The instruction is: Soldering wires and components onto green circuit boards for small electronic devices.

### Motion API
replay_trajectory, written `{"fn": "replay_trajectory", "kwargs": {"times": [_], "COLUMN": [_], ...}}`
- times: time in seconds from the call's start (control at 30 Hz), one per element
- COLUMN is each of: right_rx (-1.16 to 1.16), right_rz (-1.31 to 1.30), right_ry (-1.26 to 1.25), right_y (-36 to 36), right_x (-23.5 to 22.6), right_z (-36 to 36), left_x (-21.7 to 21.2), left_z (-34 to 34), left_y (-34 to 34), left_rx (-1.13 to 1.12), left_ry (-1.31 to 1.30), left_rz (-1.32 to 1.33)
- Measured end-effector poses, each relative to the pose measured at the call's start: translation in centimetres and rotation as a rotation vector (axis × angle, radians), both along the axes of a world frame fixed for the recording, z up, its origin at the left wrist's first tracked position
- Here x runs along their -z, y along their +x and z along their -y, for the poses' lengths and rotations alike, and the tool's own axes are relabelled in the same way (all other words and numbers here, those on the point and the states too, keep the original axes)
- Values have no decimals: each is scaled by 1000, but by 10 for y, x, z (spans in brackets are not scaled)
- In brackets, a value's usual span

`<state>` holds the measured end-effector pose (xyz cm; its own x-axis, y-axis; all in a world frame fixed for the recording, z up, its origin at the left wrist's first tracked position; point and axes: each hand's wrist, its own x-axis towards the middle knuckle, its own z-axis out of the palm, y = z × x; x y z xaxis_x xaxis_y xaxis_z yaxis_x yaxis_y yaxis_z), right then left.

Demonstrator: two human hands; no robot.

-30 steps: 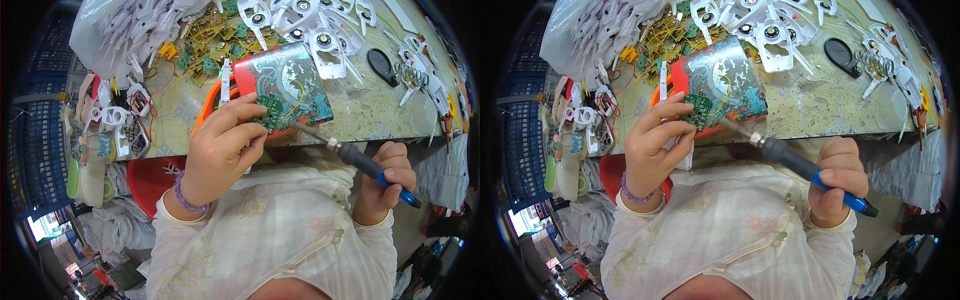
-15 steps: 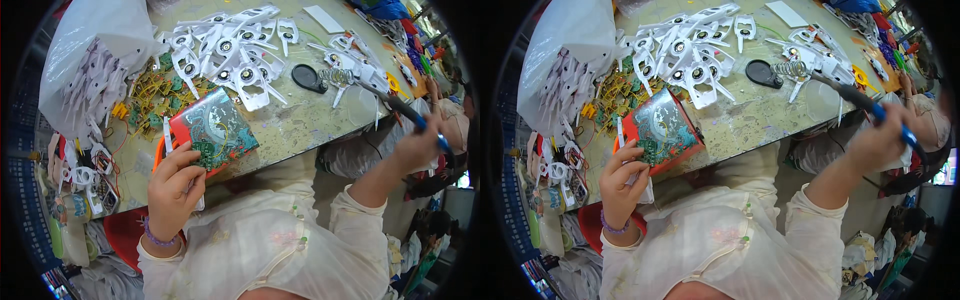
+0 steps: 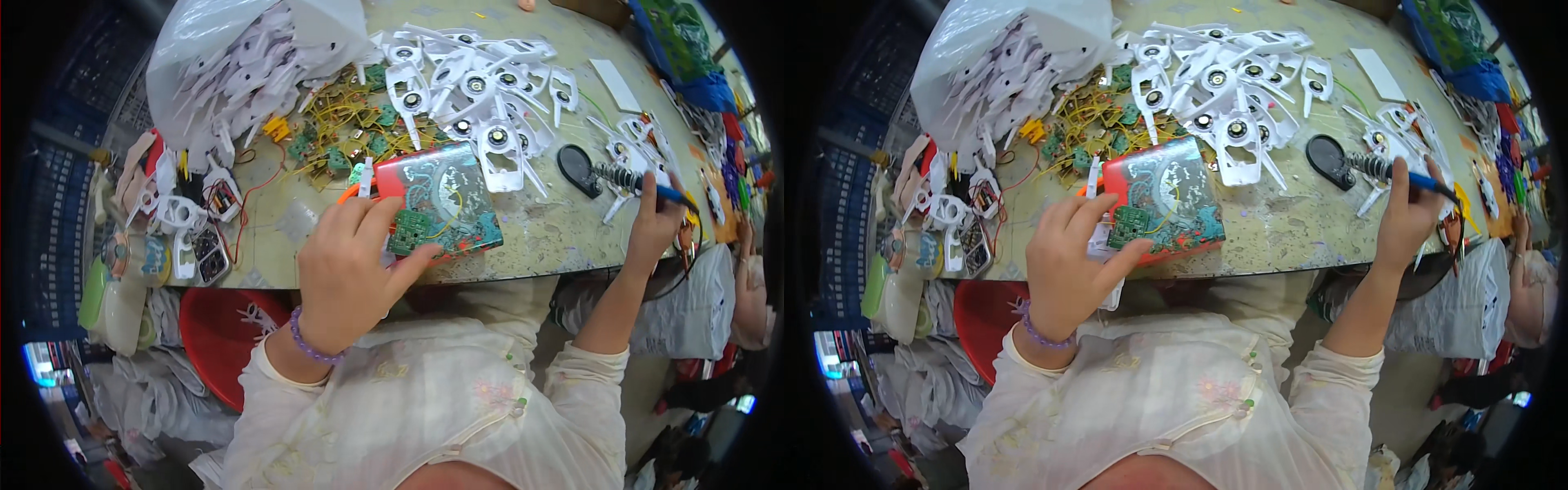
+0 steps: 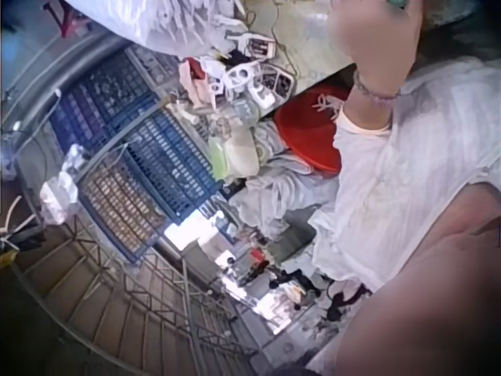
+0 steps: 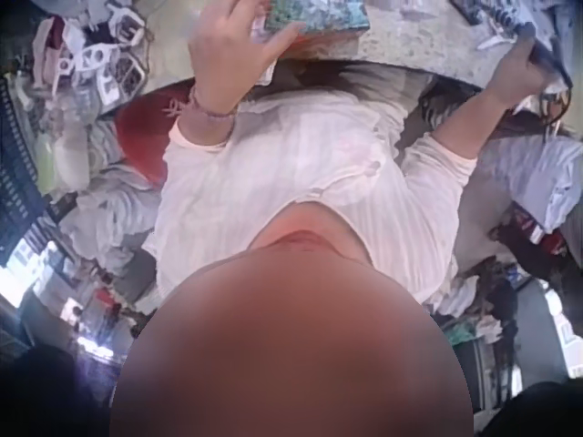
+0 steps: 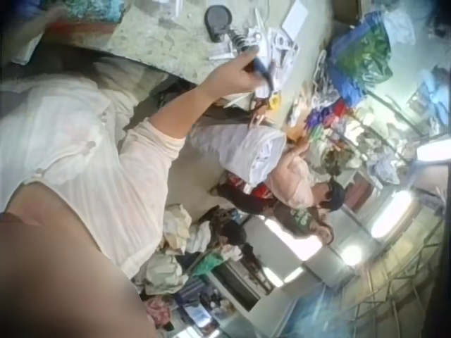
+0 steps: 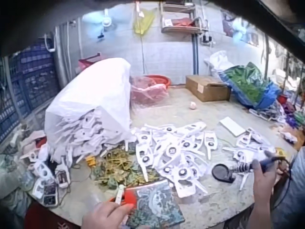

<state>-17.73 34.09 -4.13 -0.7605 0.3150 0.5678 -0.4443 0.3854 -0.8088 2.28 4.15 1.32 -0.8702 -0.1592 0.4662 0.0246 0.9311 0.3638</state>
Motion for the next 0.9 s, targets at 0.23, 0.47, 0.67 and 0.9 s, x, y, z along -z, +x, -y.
{"fn": "replay_trajectory", "kwargs": {"times": [0.23,0.47,0.67,0.9], "right_rx": [-121,-906,-1114,-1190], "right_rz": [-128,128,567,420], "right_ry": [-256,-150,88,-166], "right_y": [99,129,110,118], "right_x": [55,-6,-44,-36], "right_z": [50,123,162,182], "left_x": [-3,8,16,38], "left_z": [-3,7,21,43], "left_y": [-5,7,18,28], "left_rx": [18,24,129,479], "left_ry": [19,64,182,535], "left_rz": [103,-132,-241,-315]}}
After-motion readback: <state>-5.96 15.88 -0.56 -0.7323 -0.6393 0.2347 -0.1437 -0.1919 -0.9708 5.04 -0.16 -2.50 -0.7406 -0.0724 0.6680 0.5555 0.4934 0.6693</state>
